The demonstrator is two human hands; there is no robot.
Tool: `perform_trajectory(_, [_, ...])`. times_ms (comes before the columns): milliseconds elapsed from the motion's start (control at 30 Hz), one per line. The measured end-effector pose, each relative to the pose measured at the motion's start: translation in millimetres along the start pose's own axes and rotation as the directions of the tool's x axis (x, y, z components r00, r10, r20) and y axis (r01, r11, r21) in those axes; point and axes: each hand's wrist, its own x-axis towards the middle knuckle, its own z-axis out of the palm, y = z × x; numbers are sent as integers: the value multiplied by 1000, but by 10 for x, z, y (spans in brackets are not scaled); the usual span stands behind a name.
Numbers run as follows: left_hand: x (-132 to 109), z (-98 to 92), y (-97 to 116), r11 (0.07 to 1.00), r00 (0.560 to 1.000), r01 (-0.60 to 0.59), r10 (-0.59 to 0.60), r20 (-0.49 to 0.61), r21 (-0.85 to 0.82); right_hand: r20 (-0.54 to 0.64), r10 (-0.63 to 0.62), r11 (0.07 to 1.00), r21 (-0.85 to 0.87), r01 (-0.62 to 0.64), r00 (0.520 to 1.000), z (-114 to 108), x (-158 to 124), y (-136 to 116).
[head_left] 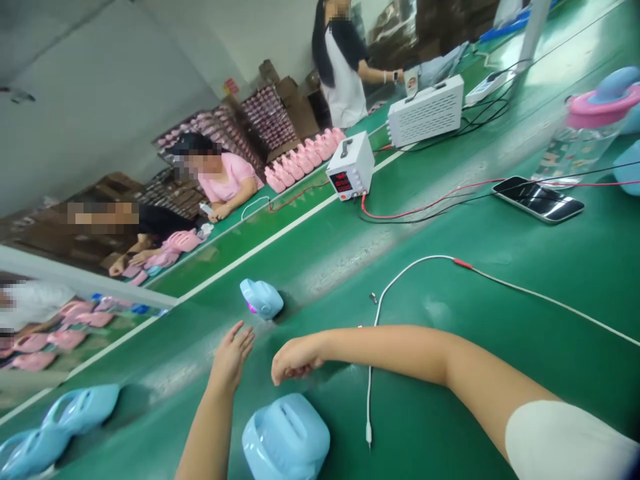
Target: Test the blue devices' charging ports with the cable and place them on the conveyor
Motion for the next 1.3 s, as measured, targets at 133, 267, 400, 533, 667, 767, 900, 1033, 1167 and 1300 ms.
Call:
perform_trajectory(133, [-904,-268,-382,991,990,-61,45,-131,-121,171,46,996,-78,-33,984,9,-27,224])
perform_trajectory(267, [-1694,-241,-785,972,981,-4,-42,-187,-235,257,19,994,-111,10,966,-11,17,349])
perform_trajectory(400, [-1971,-33,-938,942,971,17,-95,-218,-336,255,-32,992,-109,62,966,10,22,387])
perform_trajectory(533, [-1959,65,-891,920,962,5,-112,-251,-391,264,-58,991,-99,87,963,40,-34,368])
perform_trajectory(667, [-1954,70,-850,913,956,-17,-104,-274,-407,253,-58,992,-93,85,966,50,-57,354])
perform_trajectory(767, [-1975,78,-840,912,954,-38,-88,-286,-408,237,-62,994,-76,82,970,64,-56,361])
perform_trajectory(900, [-2009,83,-836,917,950,-79,-50,-308,-391,185,-47,994,-90,65,982,135,-53,382])
perform_trajectory(1033, [-2027,57,-858,930,946,-98,-24,-324,-355,112,-37,989,-139,53,993,229,-63,391])
perform_trajectory(1167, [-2023,63,-884,937,946,-111,-3,-325,-331,59,-14,967,-255,29,998,242,-137,303])
perform_trajectory(1300, [-2029,122,-881,939,942,-122,7,-336,-323,-14,1,909,-418,-6,1000,216,-280,147])
